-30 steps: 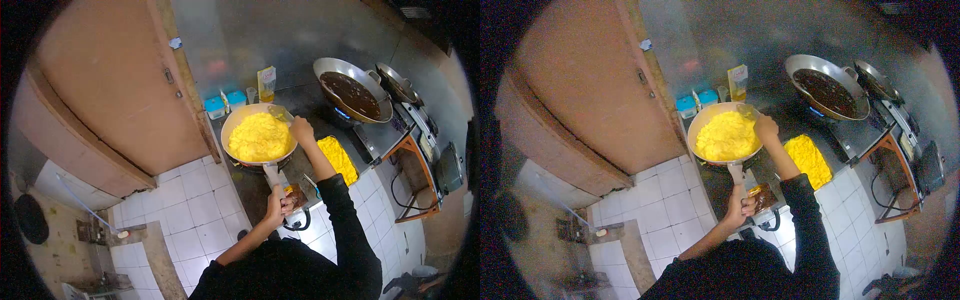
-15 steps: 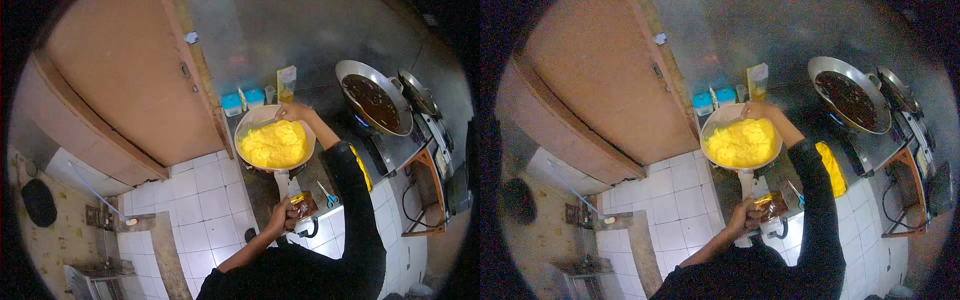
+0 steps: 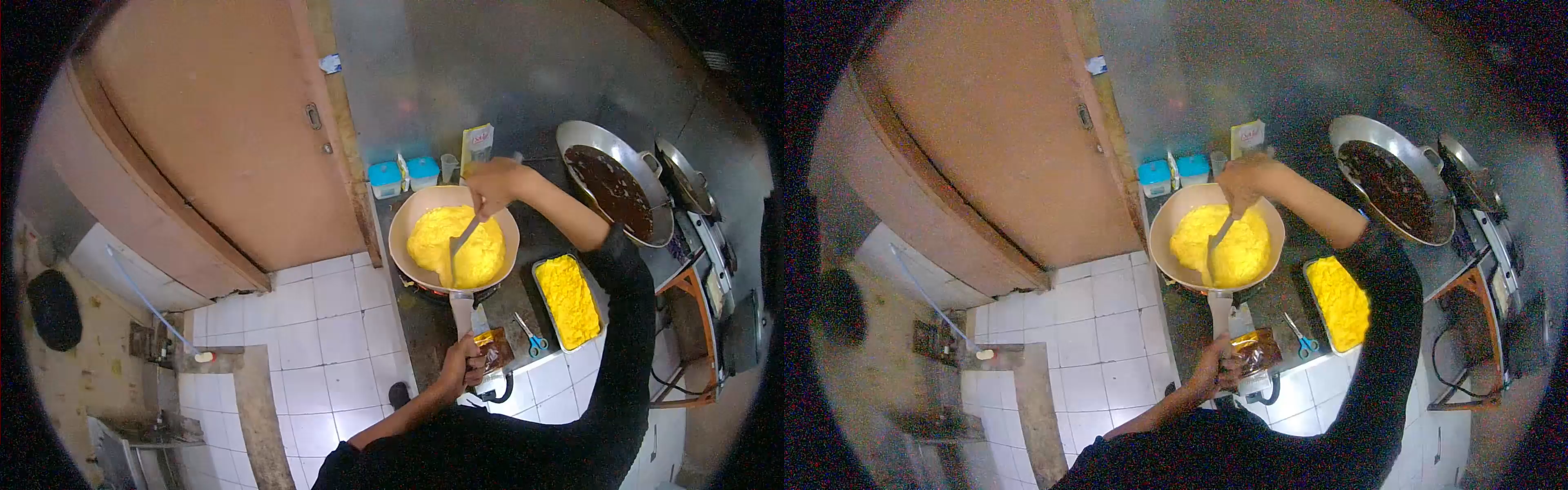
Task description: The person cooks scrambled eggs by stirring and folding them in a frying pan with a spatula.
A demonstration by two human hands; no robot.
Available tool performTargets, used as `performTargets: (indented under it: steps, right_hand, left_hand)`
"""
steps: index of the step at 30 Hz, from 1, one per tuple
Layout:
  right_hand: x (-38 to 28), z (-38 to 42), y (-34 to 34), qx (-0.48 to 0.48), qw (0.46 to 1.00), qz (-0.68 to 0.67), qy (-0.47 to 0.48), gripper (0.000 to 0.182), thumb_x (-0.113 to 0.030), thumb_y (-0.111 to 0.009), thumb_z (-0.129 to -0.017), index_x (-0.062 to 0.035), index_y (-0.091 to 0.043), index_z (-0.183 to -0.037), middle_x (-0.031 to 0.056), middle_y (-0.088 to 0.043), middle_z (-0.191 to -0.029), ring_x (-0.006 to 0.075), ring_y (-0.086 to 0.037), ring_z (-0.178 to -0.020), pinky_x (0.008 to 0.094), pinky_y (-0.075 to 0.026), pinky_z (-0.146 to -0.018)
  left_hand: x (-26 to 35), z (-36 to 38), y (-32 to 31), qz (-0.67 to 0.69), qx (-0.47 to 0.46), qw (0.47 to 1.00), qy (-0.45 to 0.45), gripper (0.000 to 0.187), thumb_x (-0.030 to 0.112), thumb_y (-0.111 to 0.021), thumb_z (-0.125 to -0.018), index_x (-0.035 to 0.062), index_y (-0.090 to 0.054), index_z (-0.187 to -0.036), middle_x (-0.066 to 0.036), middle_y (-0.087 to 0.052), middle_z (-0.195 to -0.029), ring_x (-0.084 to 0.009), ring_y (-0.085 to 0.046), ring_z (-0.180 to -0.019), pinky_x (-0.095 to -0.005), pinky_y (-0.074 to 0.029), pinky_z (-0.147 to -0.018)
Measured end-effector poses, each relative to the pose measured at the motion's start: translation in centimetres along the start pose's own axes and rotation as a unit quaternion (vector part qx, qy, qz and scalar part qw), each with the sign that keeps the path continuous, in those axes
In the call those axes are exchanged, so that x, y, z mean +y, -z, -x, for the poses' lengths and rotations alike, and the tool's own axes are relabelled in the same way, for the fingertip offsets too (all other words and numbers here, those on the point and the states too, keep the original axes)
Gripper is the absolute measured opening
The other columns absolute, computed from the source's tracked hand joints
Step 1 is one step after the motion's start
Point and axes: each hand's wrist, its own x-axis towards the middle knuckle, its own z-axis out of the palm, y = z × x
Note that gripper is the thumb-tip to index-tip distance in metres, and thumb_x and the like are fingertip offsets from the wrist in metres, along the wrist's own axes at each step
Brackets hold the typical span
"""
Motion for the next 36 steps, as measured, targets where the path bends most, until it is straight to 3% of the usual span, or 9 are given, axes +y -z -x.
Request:
performTargets:
  steps: [4,7,14,19,22,26,29,32,36]
  right_hand:
    - [-4.4,6.2,-1.3,0.046,0.985,0.107,-0.127,0.026,-0.027,-0.064,-0.065,-0.0069,-0.065,-0.081,0.0138,-0.064,-0.077,0.0286,-0.064,-0.074,0.0417,-0.05,-0.063]
    - [-8.2,7.0,-7.4,0.112,0.965,0.068,-0.225,0.014,-0.018,-0.059,-0.067,-0.0076,-0.065,-0.075,0.0128,-0.064,-0.075,0.0251,-0.065,-0.072,0.0381,-0.051,-0.063]
    - [-7.2,3.9,-14.9,0.262,0.87,-0.112,-0.403,0.019,-0.02,-0.054,-0.076,-0.0044,-0.065,-0.077,0.0195,-0.063,-0.075,0.034,-0.063,-0.068,0.042,-0.051,-0.062]
    - [-8.6,9.4,-8.5,0.284,0.865,-0.093,-0.402,0.016,-0.016,-0.053,-0.074,-0.0024,-0.061,-0.077,0.0175,-0.063,-0.074,0.0323,-0.064,-0.067,0.0404,-0.052,-0.058]
    - [-11.0,11.7,-5.7,0.158,0.921,-0.059,-0.351,0.023,-0.022,-0.052,-0.076,-0.0029,-0.063,-0.081,0.0214,-0.062,-0.077,0.0348,-0.063,-0.071,0.0421,-0.05,-0.066]
    - [-15.0,8.3,-11.3,0.154,0.936,-0.09,-0.304,0.021,-0.017,-0.052,-0.072,-0.002,-0.061,-0.083,0.0192,-0.063,-0.081,0.0318,-0.063,-0.069,0.0416,-0.051,-0.064]
    - [-17.7,3.9,-13.3,0.155,0.911,-0.101,-0.368,0.016,-0.014,-0.052,-0.077,-0.0039,-0.063,-0.083,0.0157,-0.064,-0.073,0.0286,-0.065,-0.068,0.0354,-0.053,-0.056]
    - [-15.9,1.0,-15.7,0.253,0.852,-0.184,-0.42,0.027,-0.011,-0.048,-0.079,0.0007,-0.055,-0.102,0.0176,-0.063,-0.074,0.0324,-0.064,-0.068,0.041,-0.052,-0.058]
    - [-13.4,0.3,-15.0,0.336,0.791,-0.21,-0.467,0.019,-0.012,-0.052,-0.075,-0.0039,-0.057,-0.091,0.0176,-0.061,-0.072,0.0345,-0.062,-0.066,0.0436,-0.05,-0.058]
  left_hand:
    - [0.1,0.4,-1.5,0.04,0.009,0.999,-0.013,0.038,0.05,-0.043,-0.085,0.0124,-0.04,-0.084,0.006,-0.03,-0.05,-0.0069,-0.026,-0.034,-0.0229,-0.021,-0.031]
    - [-0.4,0.0,-1.5,0.03,0.018,0.999,-0.033,0.036,0.049,-0.043,-0.086,0.014,-0.038,-0.082,0.007,-0.029,-0.05,-0.007,-0.026,-0.034,-0.0238,-0.021,-0.031]
    - [-1.7,-1.2,-1.2,0.034,0.01,0.998,-0.059,0.036,0.051,-0.042,-0.086,0.0165,-0.038,-0.078,0.007,-0.028,-0.049,-0.0064,-0.026,-0.036,-0.0246,-0.02,-0.034]
    - [-2.2,-2.0,-1.8,0.06,0.031,0.995,-0.071,0.035,0.05,-0.042,-0.086,0.0158,-0.038,-0.078,0.007,-0.028,-0.048,-0.0086,-0.026,-0.034,-0.0255,-0.019,-0.032]
    - [-2.6,-2.4,-2.2,0.066,0.046,0.994,-0.071,0.034,0.049,-0.043,-0.085,0.0152,-0.038,-0.079,0.006,-0.028,-0.047,-0.0108,-0.026,-0.032,-0.0273,-0.018,-0.03]
    - [-3.2,-3.2,-2.2,0.049,0.08,0.99,-0.109,0.034,0.048,-0.044,-0.085,0.0153,-0.038,-0.078,0.004,-0.029,-0.047,-0.0114,-0.028,-0.032,-0.0269,-0.019,-0.03]
    - [-3.5,-2.9,-3.3,0.034,0.166,0.975,-0.144,0.033,0.047,-0.045,-0.085,0.0149,-0.038,-0.077,0.004,-0.031,-0.047,-0.0116,-0.03,-0.031,-0.0266,-0.021,-0.03]
    - [-4.0,-3.9,-1.8,0.052,0.096,0.985,-0.131,0.034,0.046,-0.045,-0.085,0.0141,-0.04,-0.075,0.003,-0.033,-0.048,-0.0116,-0.032,-0.032,-0.0266,-0.022,-0.029]
    - [-3.0,-2.7,-3.3,0.055,0.158,0.981,-0.102,0.033,0.044,-0.044,-0.086,0.0137,-0.041,-0.073,0.003,-0.033,-0.049,-0.0107,-0.031,-0.032,-0.0261,-0.022,-0.03]
